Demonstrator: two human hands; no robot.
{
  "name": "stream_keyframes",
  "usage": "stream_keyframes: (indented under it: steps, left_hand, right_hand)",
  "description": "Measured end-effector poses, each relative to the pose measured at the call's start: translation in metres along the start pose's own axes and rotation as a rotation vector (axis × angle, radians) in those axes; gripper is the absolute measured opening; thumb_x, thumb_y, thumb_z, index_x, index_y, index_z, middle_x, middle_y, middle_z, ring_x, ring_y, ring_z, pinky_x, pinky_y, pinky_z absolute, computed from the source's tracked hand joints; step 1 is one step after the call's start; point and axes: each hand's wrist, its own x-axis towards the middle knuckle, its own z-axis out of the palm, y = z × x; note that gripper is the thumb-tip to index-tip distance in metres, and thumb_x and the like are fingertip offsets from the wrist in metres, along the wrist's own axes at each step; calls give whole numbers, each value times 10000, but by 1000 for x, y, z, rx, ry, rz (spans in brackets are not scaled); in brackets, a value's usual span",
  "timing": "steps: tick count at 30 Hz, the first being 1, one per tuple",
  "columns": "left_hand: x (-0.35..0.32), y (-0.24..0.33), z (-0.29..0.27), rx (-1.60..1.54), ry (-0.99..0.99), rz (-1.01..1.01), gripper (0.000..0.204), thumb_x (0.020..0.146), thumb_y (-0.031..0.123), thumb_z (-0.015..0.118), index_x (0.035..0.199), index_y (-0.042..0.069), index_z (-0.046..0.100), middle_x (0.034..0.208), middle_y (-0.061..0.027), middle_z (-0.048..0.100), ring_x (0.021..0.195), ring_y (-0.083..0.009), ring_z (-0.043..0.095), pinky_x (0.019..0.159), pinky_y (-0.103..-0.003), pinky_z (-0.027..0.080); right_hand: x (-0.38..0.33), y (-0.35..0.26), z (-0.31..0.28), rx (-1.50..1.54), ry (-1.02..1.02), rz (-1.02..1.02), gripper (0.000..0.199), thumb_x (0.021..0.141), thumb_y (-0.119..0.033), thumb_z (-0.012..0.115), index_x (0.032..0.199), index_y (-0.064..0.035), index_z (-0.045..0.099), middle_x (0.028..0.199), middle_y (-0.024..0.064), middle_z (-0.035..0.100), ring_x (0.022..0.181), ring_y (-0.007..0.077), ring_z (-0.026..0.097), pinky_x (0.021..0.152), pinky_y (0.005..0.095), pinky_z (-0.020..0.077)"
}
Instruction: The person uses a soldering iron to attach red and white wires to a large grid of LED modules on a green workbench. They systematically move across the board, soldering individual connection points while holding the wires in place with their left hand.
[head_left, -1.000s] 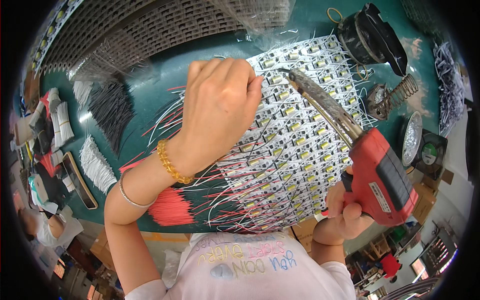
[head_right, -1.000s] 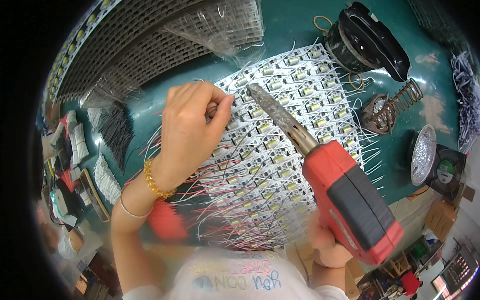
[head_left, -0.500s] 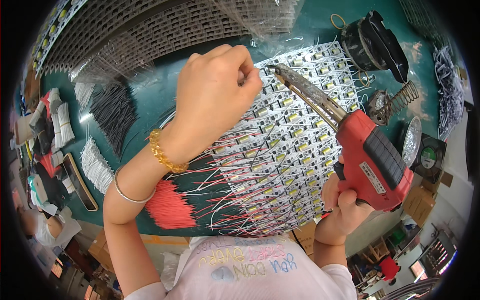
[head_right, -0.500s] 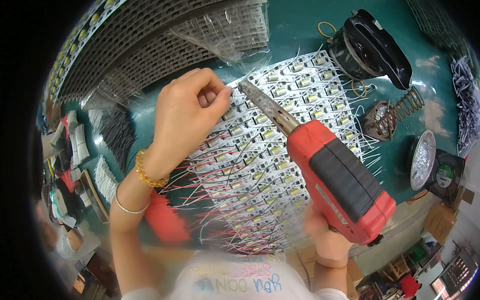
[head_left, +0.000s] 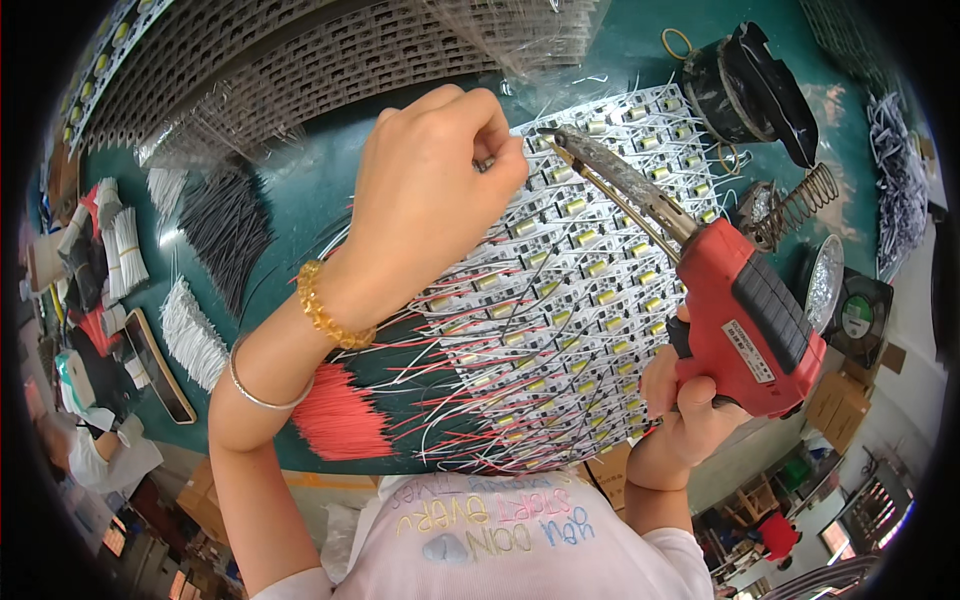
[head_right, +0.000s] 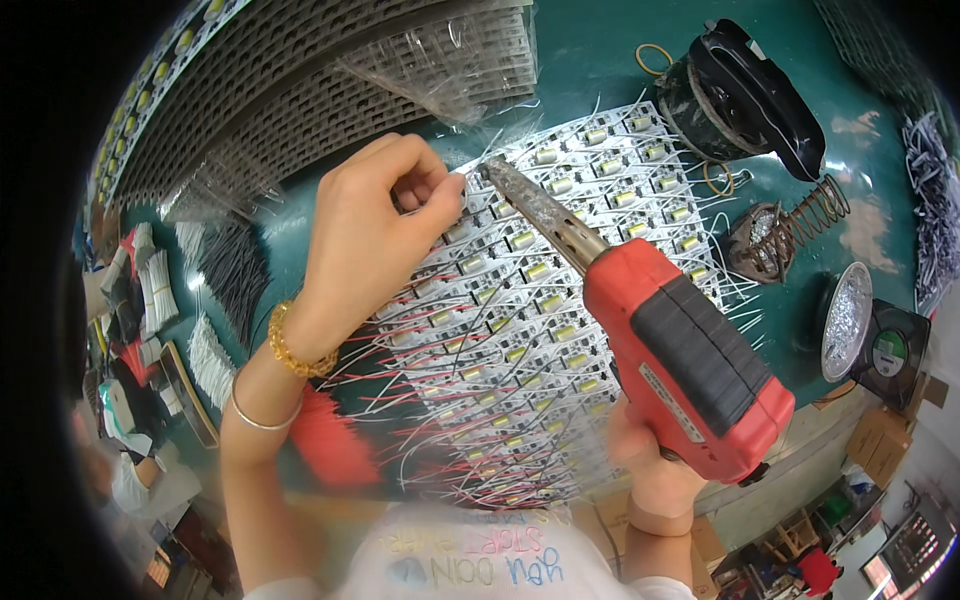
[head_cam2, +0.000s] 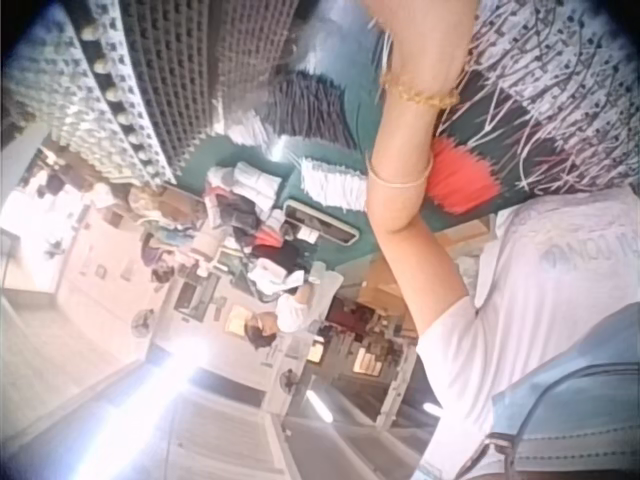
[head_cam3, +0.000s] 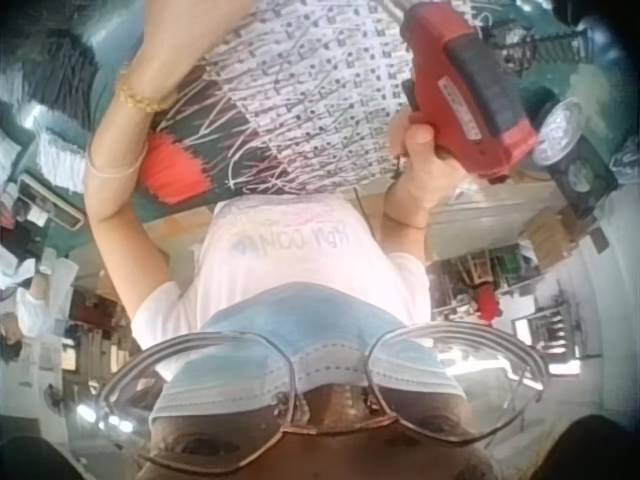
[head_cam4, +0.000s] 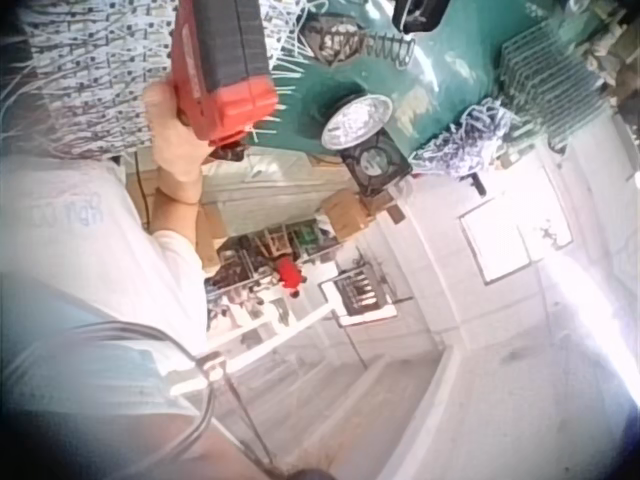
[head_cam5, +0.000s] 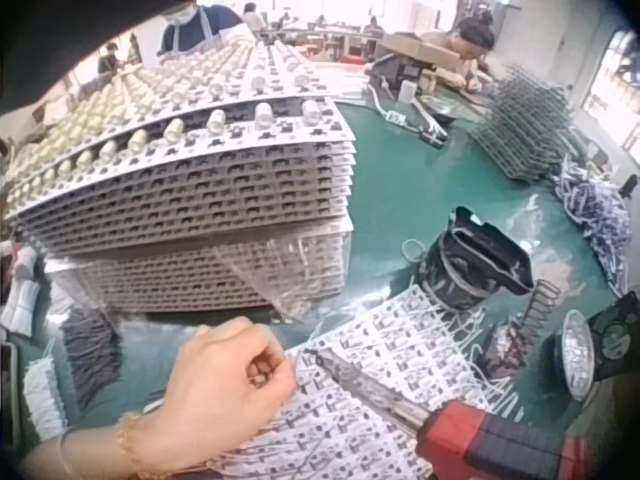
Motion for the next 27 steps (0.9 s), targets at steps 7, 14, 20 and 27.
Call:
stream_keyframes:
  steps: [7, 14, 20, 27]
  left_hand:
    - [1, -4, -3, 0, -29, 15, 132, 744, 96, 680, 705, 7, 591, 713, -85, 567, 627, -221, 546, 617, -340, 435]
    - [-1, 0, 2, 65, -6, 23, 136, 735, 71, 682, 719, -3, 570, 711, -74, 562, 620, -181, 540, 590, -306, 449]
    - [-1, -1, 6, 25, 27, 33, 99, 722, 101, 647, 689, 40, 577, 677, -84, 564, 642, -286, 550, 633, -407, 382]
    - [-1, 2, 4, 71, 14, 34, 133, 731, 73, 675, 720, 0, 564, 697, -71, 556, 612, -193, 535, 585, -315, 450]
  right_hand:
    - [-3, 1, -1, 27, -19, 88, 588, 814, -299, 684, 1207, 94, 494, 805, 58, 522, 645, 138, 490, 590, 280, 381]
    - [-5, 2, -4, 47, -28, 186, 536, 771, -202, 699, 1218, 48, 540, 1003, 73, 556, 829, 164, 538, 736, 310, 424]
    - [-9, 4, -8, 67, -30, 305, 526, 734, -118, 712, 1227, 9, 579, 1174, 86, 585, 986, 187, 580, 861, 335, 460]
    - [-9, 3, -6, 51, -6, 196, 658, 786, -412, 762, 1211, 42, 545, 960, 63, 552, 782, 148, 531, 698, 299, 425]
